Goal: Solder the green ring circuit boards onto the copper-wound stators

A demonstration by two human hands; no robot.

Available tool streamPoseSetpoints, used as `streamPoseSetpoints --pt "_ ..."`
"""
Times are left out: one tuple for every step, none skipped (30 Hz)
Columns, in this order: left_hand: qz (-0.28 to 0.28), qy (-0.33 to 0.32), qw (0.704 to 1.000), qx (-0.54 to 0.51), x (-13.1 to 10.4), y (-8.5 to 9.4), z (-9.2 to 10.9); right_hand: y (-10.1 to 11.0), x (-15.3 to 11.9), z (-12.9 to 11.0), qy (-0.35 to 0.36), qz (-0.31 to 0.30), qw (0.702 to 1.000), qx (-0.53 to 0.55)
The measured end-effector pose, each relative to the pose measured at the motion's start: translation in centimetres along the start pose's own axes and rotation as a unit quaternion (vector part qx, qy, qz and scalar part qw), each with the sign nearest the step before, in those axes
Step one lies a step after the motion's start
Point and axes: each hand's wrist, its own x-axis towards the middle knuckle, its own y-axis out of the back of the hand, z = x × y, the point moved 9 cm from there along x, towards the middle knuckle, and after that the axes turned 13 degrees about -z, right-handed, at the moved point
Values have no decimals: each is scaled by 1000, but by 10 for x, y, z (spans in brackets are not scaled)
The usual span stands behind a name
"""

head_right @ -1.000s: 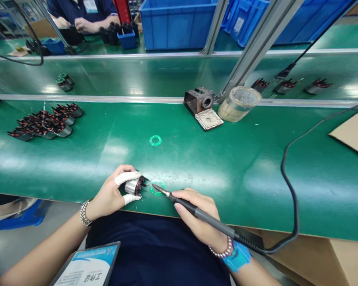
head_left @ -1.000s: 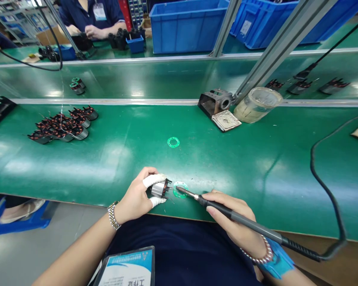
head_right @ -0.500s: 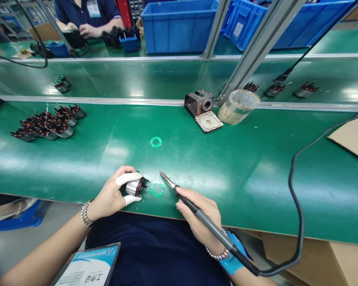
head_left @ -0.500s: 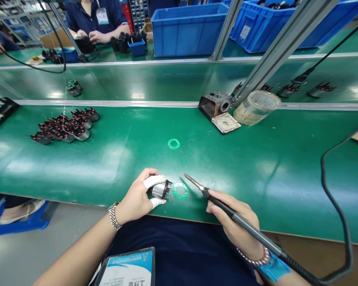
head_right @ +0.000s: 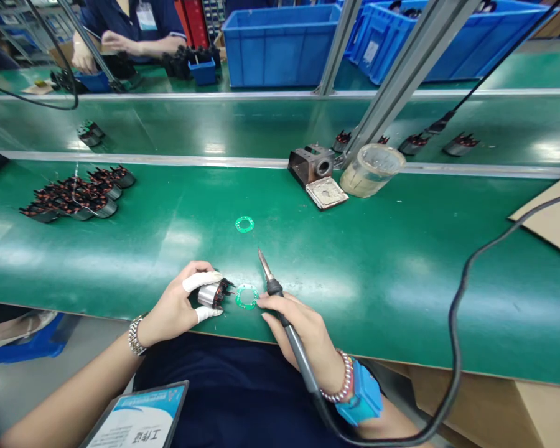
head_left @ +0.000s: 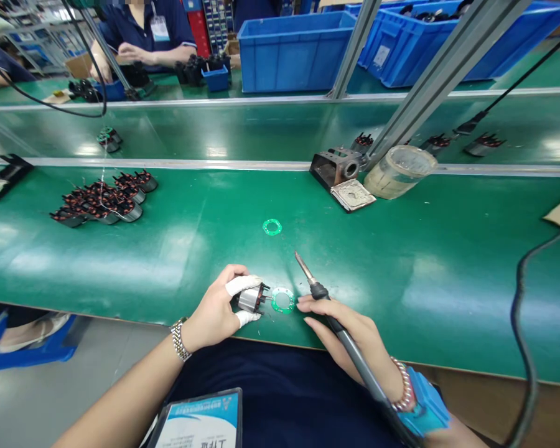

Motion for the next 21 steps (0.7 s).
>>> streamPoseSetpoints --pt "5 3 1000 -3 0 1 0 -3 2 0 3 -13 1000 -14" --pt "12 8 1000 -10 0 1 0 -5 4 0 10 -22 999 -28" --pt "19 15 999 -21 0 2 0 -7 6 -2 20 -26 999 -41" --pt "24 26 999 -34 0 2 -1 -6 7 -3 29 -22 998 -51" --pt "26 39 998 -47 0 1 -2 -4 8 -4 33 -11 998 -58" --pt "25 52 997 -56 1 0 -2 -1 9 -5 30 6 998 -60" --pt "21 63 996 -56 1 -2 -3 3 9 -5 19 27 998 -58" --pt "18 73 996 -47 2 -3 -3 7 9 -3 0 52 998 -47" --pt "16 80 996 -30 3 -5 -2 10 9 0 -26 73 997 -23" --pt "14 85 996 -8 4 -6 -2 11 9 4 -54 91 994 18" --pt "13 89 996 13 5 -7 -2 11 10 8 -79 102 989 77" --pt "12 95 995 31 5 -8 -3 8 10 13 -99 109 978 148" --pt "11 100 994 44 5 -9 -4 4 12 16 -111 109 963 221" --pt "11 105 993 52 6 -10 -6 -1 14 17 -113 101 946 285" --pt "12 107 993 57 6 -11 -7 -6 16 16 -106 90 932 335" --pt "14 109 992 60 5 -11 -7 -9 19 14 -95 77 922 367" --pt "16 109 992 62 5 -11 -7 -11 21 13 -84 64 918 383" --pt "17 107 992 64 5 -11 -7 -12 22 12 -74 53 919 383" --pt "16 104 992 66 6 -12 -6 -13 23 12 -68 46 925 370" --pt "14 101 992 68 6 -12 -5 -12 23 13 -64 46 933 351" --pt "12 98 993 70 7 -13 -4 -11 24 13 -60 49 940 332"
